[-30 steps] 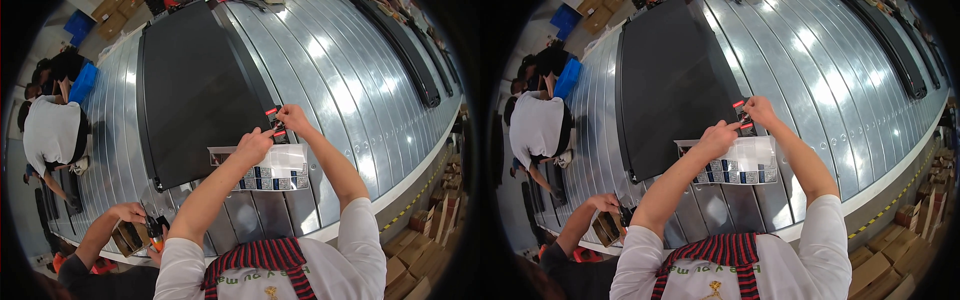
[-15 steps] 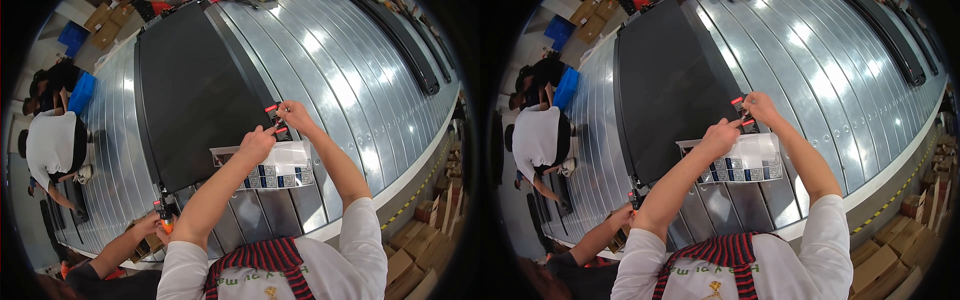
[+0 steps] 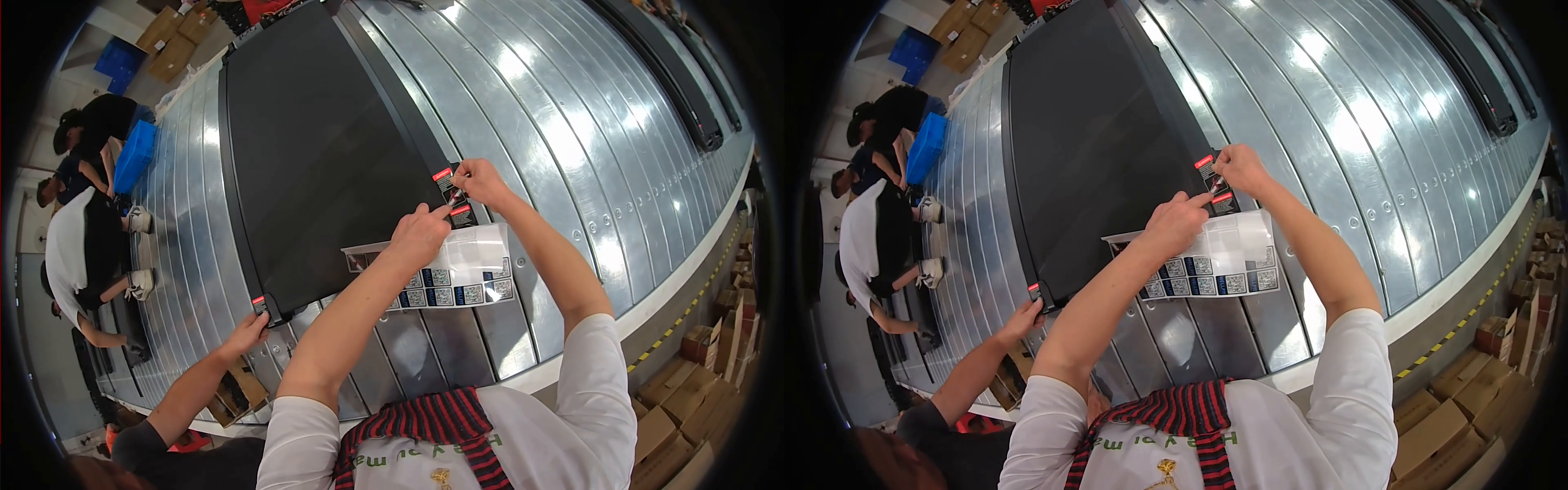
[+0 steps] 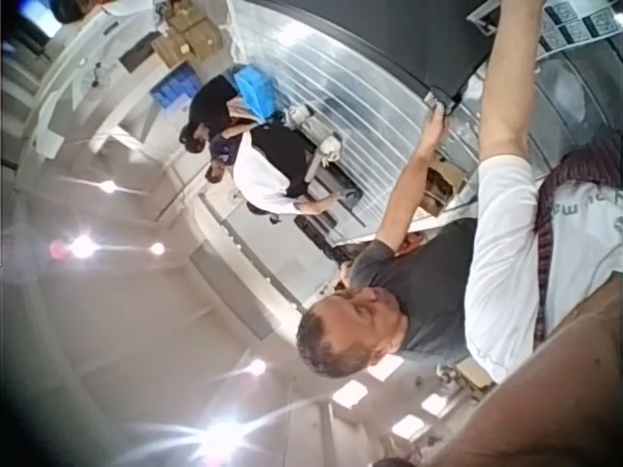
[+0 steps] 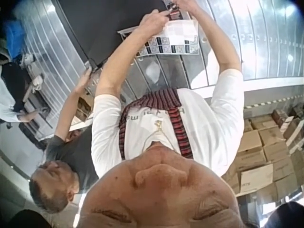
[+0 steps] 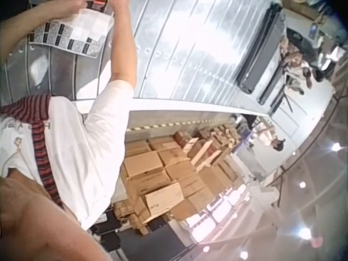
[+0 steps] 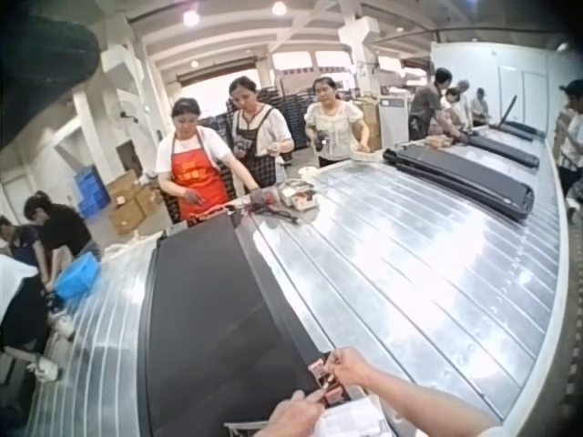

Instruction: Applying identification labels and stickers to treadmills on a factory assembly line.

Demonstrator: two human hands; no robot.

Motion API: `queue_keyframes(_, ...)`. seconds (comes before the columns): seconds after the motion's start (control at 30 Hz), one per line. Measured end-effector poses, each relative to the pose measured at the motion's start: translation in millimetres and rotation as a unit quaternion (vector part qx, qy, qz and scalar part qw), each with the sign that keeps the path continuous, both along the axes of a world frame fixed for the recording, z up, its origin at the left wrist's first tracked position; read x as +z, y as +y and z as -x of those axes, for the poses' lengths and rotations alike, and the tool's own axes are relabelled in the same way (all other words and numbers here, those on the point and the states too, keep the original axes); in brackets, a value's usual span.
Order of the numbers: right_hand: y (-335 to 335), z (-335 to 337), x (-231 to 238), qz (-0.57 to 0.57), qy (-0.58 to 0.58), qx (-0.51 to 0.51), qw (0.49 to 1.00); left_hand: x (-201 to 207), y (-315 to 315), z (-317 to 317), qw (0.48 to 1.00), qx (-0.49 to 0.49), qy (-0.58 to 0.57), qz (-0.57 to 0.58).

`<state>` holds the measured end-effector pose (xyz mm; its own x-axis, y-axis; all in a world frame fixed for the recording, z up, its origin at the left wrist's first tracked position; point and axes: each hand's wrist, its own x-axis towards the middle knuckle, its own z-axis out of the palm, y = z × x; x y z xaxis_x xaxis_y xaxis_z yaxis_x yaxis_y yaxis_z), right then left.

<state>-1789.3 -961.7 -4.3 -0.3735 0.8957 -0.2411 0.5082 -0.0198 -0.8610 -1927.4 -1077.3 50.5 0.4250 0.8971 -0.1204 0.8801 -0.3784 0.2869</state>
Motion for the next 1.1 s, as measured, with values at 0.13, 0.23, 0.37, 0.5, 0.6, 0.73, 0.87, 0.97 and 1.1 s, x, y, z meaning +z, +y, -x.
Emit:
queue_keyframes(0.13,-0.2,1.0,1.8,0.002,-0.006,0.002,1.0,0.6,0.3,-0.6,1.0,0.004,0.004,0.005)
queue_keyframes(0.23,0.6,0.7,1.2,-0.004,-0.008,0.004,1.0,2.3,0.5,-1.8,1.0,0.008,0.001,0.017)
queue_keyframes(0.37,0.7,1.5,2.0,-0.037,-0.02,0.032,0.999,5.4,1.1,-1.8,0.999,0.01,0.021,0.03)
queue_keyframes(0.5,-0.4,1.2,2.9,-0.048,-0.029,0.024,0.998,7.8,1.8,-2.8,0.998,0.003,0.038,0.045)
queue_keyframes(0.6,0.1,1.5,0.8,-0.06,-0.039,0.028,0.997,7.0,2.1,-2.7,0.998,0.0,0.043,0.04)
queue_keyframes(0.73,0.6,0.4,-0.9,-0.1,-0.057,0.036,0.993,7.0,2.8,-4.6,0.998,-0.003,0.049,0.039)
queue_keyframes(0.87,-1.1,-1.1,5.8,-0.127,-0.095,0.082,0.984,8.0,4.0,-6.9,0.998,-0.007,0.05,0.04)
queue_keyframes(0.97,-12.3,4.1,37.6,-0.229,-0.233,0.096,0.94,5.5,-1.1,-2.4,0.998,0.0,0.051,0.032)
queue_keyframes(1.1,-1.4,-0.9,35.0,-0.135,-0.286,0.093,0.944,0.7,1.2,-4.6,0.999,-0.002,0.037,0.008)
